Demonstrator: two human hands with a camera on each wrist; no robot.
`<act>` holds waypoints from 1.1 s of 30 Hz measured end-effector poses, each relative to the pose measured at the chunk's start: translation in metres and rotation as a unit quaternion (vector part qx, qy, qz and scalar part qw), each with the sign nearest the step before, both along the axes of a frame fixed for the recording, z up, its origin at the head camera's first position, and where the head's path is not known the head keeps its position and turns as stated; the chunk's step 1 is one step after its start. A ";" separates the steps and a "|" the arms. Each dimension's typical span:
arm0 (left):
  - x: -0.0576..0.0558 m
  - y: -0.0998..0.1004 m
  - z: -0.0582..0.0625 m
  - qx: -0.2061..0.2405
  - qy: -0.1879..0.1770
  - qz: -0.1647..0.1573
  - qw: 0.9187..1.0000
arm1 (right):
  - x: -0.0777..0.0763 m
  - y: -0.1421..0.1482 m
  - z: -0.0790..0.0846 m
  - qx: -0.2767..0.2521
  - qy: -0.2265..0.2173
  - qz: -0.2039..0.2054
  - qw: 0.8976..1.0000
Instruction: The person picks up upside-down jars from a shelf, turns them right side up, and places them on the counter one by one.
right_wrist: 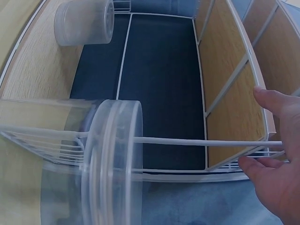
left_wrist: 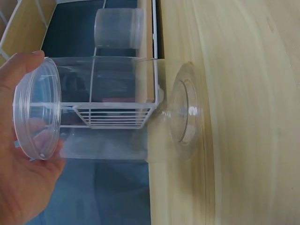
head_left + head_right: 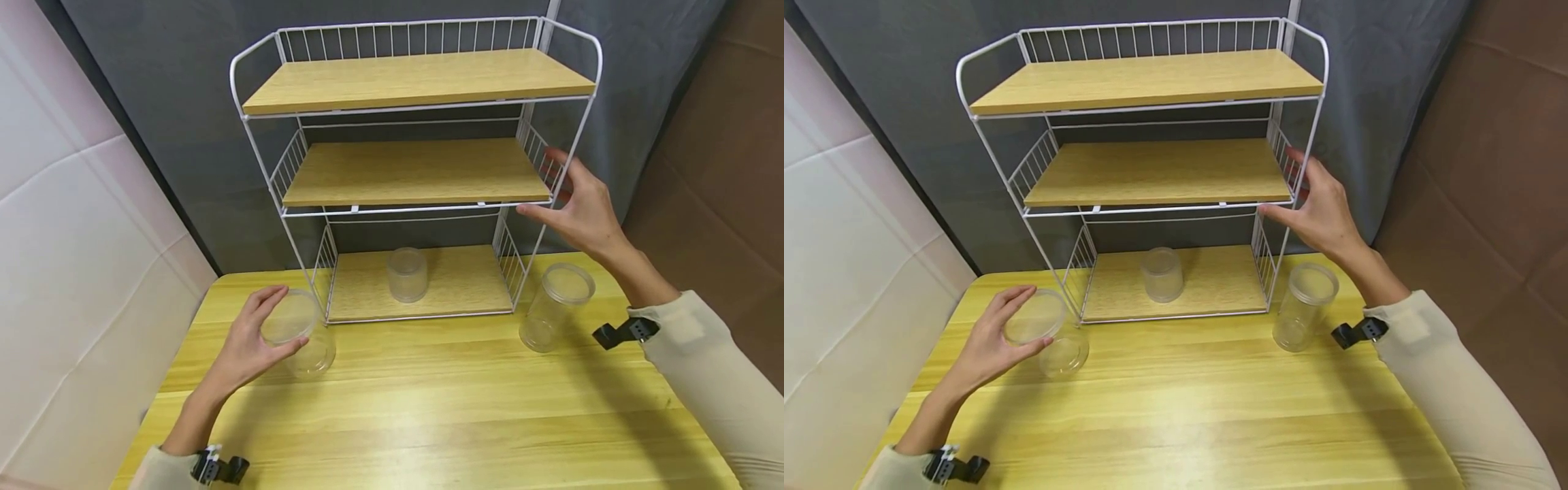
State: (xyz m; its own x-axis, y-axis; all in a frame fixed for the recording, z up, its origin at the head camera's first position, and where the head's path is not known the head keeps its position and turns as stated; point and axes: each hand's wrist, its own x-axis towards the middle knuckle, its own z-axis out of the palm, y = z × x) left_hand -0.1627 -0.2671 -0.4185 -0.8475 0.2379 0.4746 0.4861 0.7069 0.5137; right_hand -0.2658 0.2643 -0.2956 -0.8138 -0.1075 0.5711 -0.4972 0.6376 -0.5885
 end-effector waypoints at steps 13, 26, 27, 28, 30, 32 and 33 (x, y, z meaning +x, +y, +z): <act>0.003 0.001 0.006 -0.028 -0.032 0.018 0.999 | 0.001 -0.003 0.001 -0.012 -0.019 0.007 1.000; -0.001 0.042 0.035 -0.054 0.064 -0.021 0.996 | 0.001 -0.002 0.000 -0.019 -0.031 0.009 0.999; -0.001 0.046 0.037 -0.055 0.070 -0.025 0.996 | 0.001 -0.002 0.000 -0.019 -0.032 0.010 0.999; -0.002 0.050 0.039 -0.055 0.076 -0.029 0.995 | 0.001 -0.001 0.000 -0.019 -0.032 0.010 0.999; -0.003 0.058 0.042 -0.054 0.085 -0.038 0.994 | 0.000 -0.001 0.000 -0.018 -0.031 0.012 0.999; -0.005 0.066 0.044 -0.049 0.085 -0.047 0.994 | 0.000 0.000 -0.001 -0.017 -0.027 0.013 0.999; -0.006 0.071 0.045 -0.047 0.085 -0.049 0.994 | 0.000 0.000 -0.001 -0.017 -0.026 0.013 0.999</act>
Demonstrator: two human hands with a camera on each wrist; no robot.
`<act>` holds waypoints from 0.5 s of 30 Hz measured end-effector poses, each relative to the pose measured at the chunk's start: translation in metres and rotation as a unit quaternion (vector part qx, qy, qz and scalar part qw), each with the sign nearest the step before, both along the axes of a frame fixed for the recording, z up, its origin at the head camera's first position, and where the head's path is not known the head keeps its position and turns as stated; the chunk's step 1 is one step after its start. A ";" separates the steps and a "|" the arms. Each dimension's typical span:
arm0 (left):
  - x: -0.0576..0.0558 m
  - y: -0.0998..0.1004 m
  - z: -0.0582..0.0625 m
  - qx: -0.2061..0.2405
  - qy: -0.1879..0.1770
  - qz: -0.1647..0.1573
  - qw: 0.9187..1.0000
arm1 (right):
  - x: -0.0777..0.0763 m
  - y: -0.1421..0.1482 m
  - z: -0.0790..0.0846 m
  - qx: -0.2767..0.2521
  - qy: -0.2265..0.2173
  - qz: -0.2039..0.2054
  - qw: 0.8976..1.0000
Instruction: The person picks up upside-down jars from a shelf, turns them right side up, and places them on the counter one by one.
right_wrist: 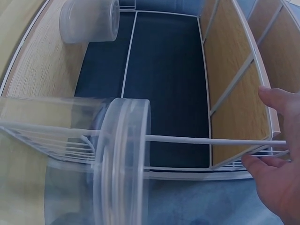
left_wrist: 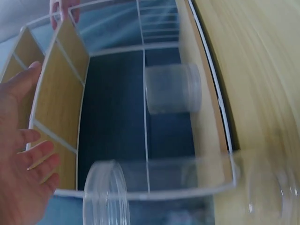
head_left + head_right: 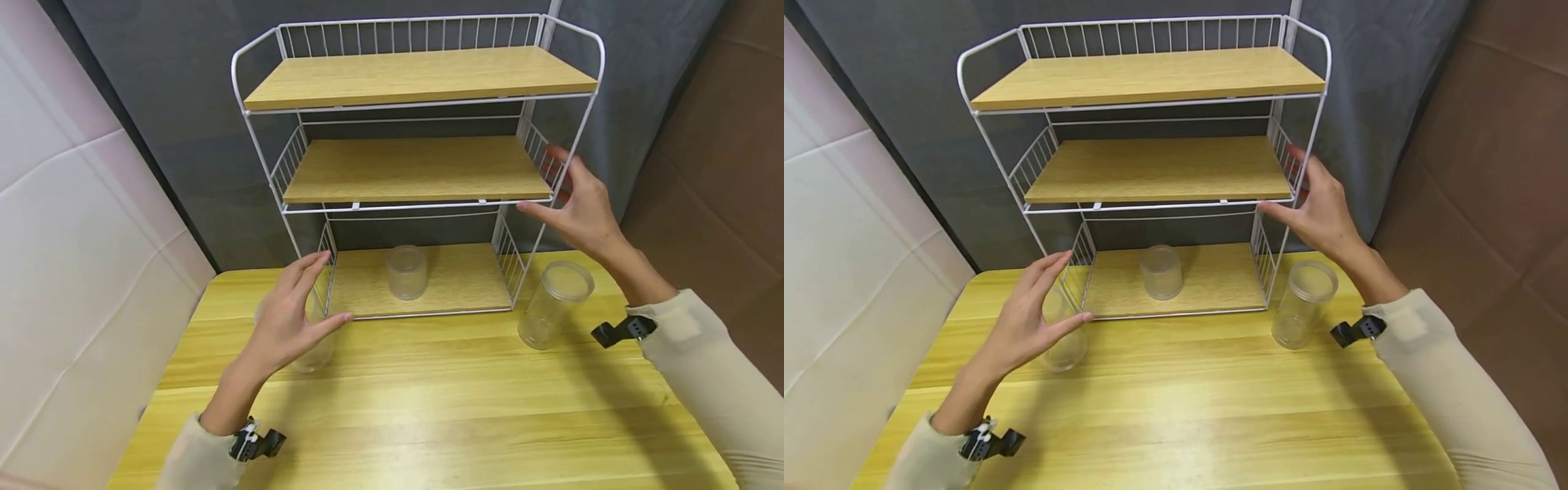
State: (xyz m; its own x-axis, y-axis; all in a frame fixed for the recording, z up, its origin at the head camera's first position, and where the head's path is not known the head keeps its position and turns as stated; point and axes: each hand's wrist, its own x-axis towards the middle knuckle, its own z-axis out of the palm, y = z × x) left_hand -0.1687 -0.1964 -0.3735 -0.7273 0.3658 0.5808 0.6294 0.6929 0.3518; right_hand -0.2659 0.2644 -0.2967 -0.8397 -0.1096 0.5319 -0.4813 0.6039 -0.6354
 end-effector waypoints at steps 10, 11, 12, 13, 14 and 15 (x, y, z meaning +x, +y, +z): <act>-0.004 0.037 0.000 0.029 -0.020 -0.016 0.999 | 0.000 0.000 -0.003 -0.002 0.008 0.005 1.000; -0.005 0.040 0.000 0.033 -0.022 -0.015 0.999 | 0.000 0.000 -0.003 -0.002 0.009 0.005 1.000; -0.005 0.043 0.000 0.038 -0.026 -0.015 0.999 | 0.000 0.000 -0.003 -0.001 0.010 0.005 1.000; -0.006 0.046 0.000 0.041 -0.030 -0.014 0.999 | 0.000 0.000 -0.003 -0.001 0.012 0.005 1.000; -0.008 0.049 0.000 0.046 -0.036 -0.013 0.998 | -0.001 0.000 -0.003 -0.002 0.013 0.004 1.000; -0.009 0.051 -0.001 0.049 -0.043 -0.011 0.998 | -0.001 0.000 -0.002 -0.001 0.014 0.003 1.000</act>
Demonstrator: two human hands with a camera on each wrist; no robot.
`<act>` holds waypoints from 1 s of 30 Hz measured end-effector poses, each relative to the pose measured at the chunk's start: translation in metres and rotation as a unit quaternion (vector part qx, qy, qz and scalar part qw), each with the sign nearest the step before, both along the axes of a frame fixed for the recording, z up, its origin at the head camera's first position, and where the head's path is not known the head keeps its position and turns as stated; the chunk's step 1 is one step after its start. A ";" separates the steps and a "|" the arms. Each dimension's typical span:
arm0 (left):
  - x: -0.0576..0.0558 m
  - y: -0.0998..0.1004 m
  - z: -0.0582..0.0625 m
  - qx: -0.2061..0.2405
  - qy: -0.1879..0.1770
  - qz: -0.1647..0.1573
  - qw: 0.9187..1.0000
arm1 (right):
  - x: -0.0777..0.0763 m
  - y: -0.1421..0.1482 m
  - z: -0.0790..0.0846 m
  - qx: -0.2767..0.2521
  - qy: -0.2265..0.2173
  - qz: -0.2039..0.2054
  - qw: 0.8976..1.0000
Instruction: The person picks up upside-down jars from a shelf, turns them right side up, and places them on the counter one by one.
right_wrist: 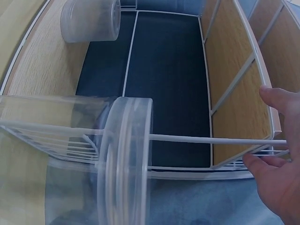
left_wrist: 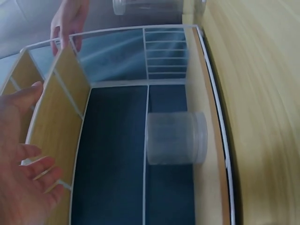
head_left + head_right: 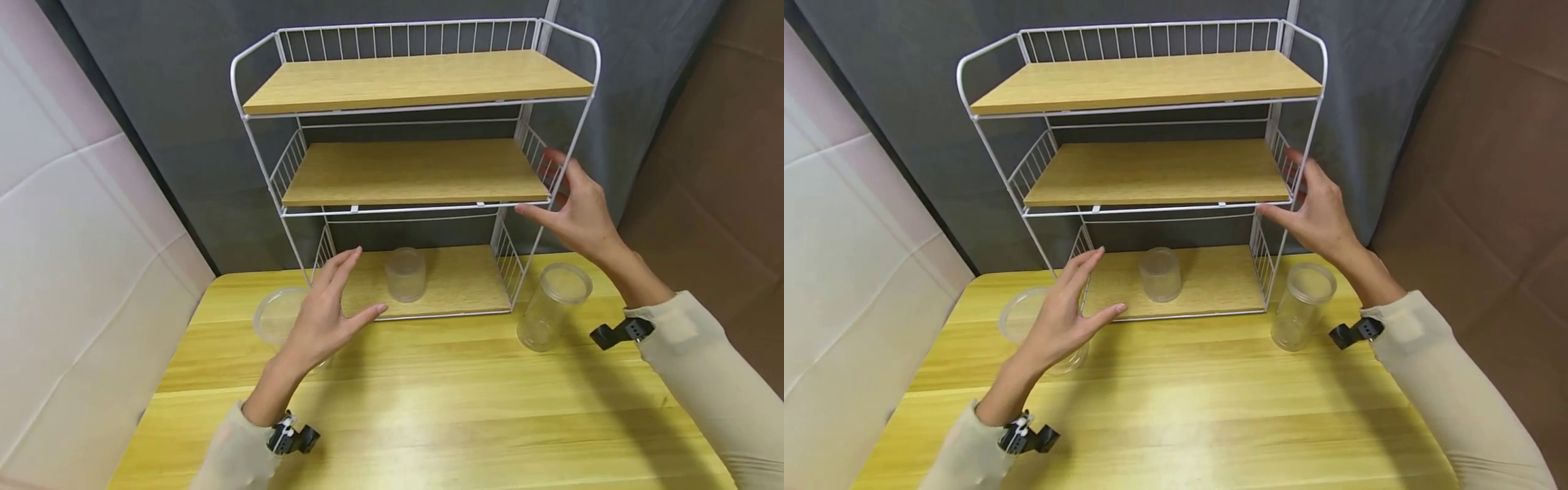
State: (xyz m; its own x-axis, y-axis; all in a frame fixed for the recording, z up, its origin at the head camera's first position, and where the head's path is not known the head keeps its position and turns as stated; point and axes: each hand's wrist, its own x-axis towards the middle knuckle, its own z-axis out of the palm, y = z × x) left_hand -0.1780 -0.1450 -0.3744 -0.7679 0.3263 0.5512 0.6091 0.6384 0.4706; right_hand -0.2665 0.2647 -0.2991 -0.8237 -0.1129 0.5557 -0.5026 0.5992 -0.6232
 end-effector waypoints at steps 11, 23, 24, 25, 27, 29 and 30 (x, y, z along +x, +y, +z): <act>-0.025 0.028 -0.016 0.054 -0.085 0.027 0.995 | 0.001 0.001 0.001 -0.001 0.002 -0.002 1.000; -0.058 0.046 -0.044 0.091 -0.132 0.053 0.986 | 0.001 -0.001 0.001 -0.001 0.004 -0.003 1.000; -0.061 0.047 -0.046 0.094 -0.138 0.056 0.984 | 0.001 -0.001 0.001 0.000 0.004 -0.003 1.000; -0.064 0.048 -0.049 0.096 -0.142 0.058 0.983 | 0.001 -0.001 0.001 0.000 0.004 -0.003 1.000; -0.069 0.050 -0.054 0.099 -0.151 0.062 0.982 | 0.001 -0.001 0.001 0.001 0.004 -0.003 1.000; -0.074 0.052 -0.058 0.100 -0.159 0.067 0.980 | 0.000 0.000 0.000 0.001 0.004 -0.003 1.000; -0.076 0.052 -0.060 0.100 -0.163 0.069 0.979 | 0.000 0.000 0.000 0.001 0.005 -0.003 1.000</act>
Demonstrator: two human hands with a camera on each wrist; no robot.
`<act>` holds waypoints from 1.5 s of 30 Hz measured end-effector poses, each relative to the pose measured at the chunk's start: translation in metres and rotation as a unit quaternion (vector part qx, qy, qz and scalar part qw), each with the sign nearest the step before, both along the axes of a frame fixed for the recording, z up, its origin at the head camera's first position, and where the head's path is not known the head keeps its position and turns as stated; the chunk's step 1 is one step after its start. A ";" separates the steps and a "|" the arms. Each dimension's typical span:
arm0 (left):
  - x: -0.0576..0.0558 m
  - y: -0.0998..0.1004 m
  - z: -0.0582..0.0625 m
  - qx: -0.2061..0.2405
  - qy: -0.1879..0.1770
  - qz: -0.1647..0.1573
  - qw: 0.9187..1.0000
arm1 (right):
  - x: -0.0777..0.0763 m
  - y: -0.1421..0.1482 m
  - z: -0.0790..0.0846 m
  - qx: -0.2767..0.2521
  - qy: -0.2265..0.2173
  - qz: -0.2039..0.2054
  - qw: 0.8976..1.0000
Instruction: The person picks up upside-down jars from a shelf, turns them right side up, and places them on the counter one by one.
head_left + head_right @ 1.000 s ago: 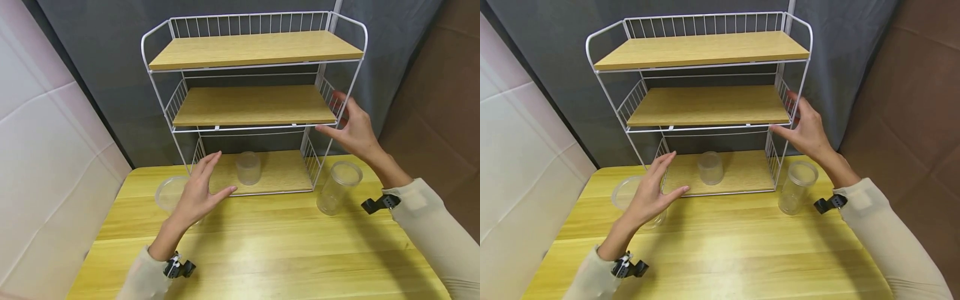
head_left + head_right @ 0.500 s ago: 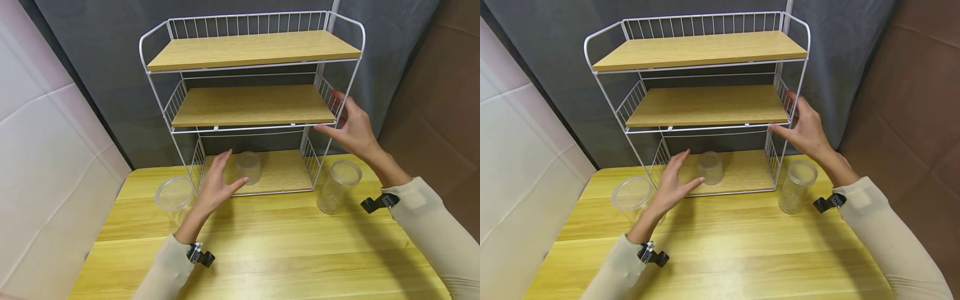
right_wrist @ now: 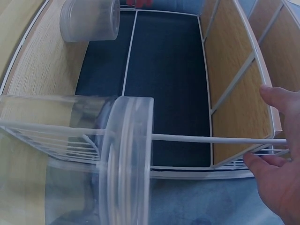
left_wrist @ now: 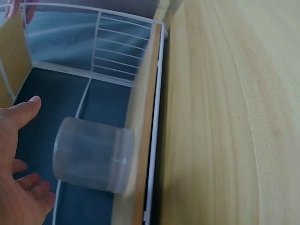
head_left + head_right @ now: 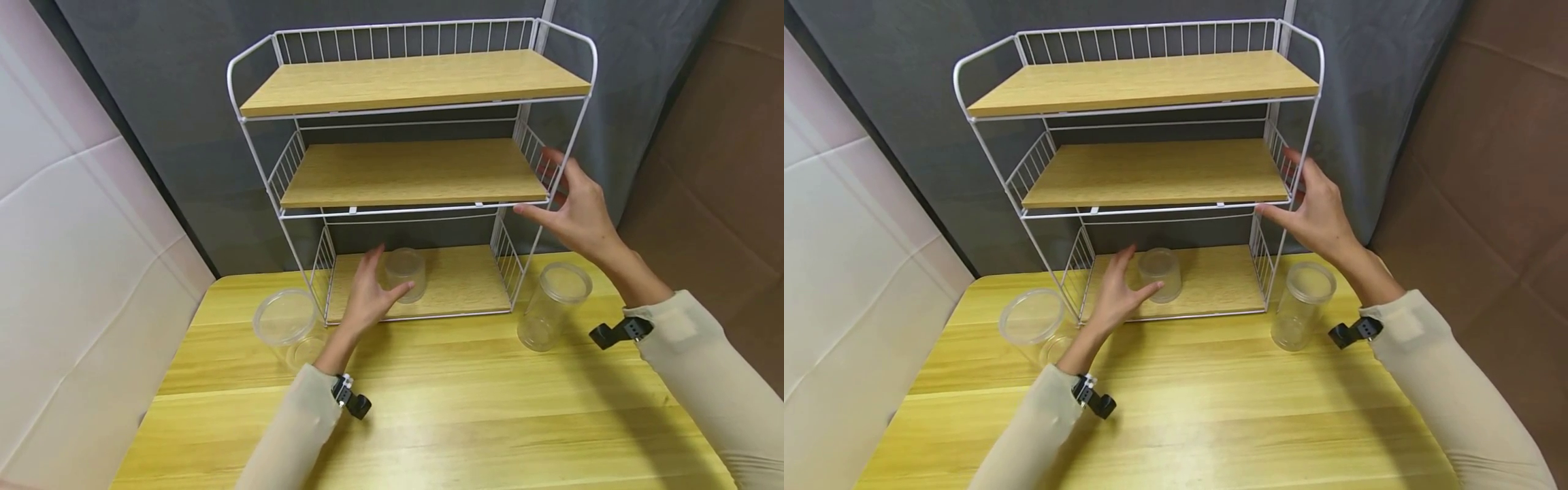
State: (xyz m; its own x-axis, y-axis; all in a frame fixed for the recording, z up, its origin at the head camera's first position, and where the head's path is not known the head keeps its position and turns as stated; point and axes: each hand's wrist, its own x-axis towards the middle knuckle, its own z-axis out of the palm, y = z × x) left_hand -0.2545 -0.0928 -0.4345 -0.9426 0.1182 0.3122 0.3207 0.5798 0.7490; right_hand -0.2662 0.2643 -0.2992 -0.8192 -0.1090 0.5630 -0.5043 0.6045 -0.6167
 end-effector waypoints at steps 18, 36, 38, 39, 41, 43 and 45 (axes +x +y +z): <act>-0.025 0.009 -0.021 0.015 -0.021 0.010 1.000 | -0.002 -0.001 -0.001 -0.006 0.002 0.003 1.000; -0.031 0.012 -0.032 0.041 -0.019 0.014 0.999 | -0.002 -0.001 -0.002 -0.007 0.000 0.002 1.000; -0.030 0.011 -0.032 0.042 -0.020 0.017 0.999 | -0.002 -0.001 -0.003 -0.006 0.001 0.003 1.000; -0.029 0.011 -0.032 0.042 -0.020 0.019 0.999 | -0.002 -0.002 -0.003 -0.005 0.002 0.004 1.000; -0.029 0.010 -0.032 0.043 -0.019 0.020 0.999 | -0.002 -0.002 -0.003 -0.005 0.002 0.004 1.000; -0.028 0.009 -0.031 0.042 -0.020 0.022 0.999 | -0.001 -0.001 -0.002 -0.007 -0.002 0.003 1.000; -0.027 0.009 -0.031 0.043 -0.016 0.022 0.999 | 0.000 -0.001 -0.002 -0.008 -0.007 0.002 1.000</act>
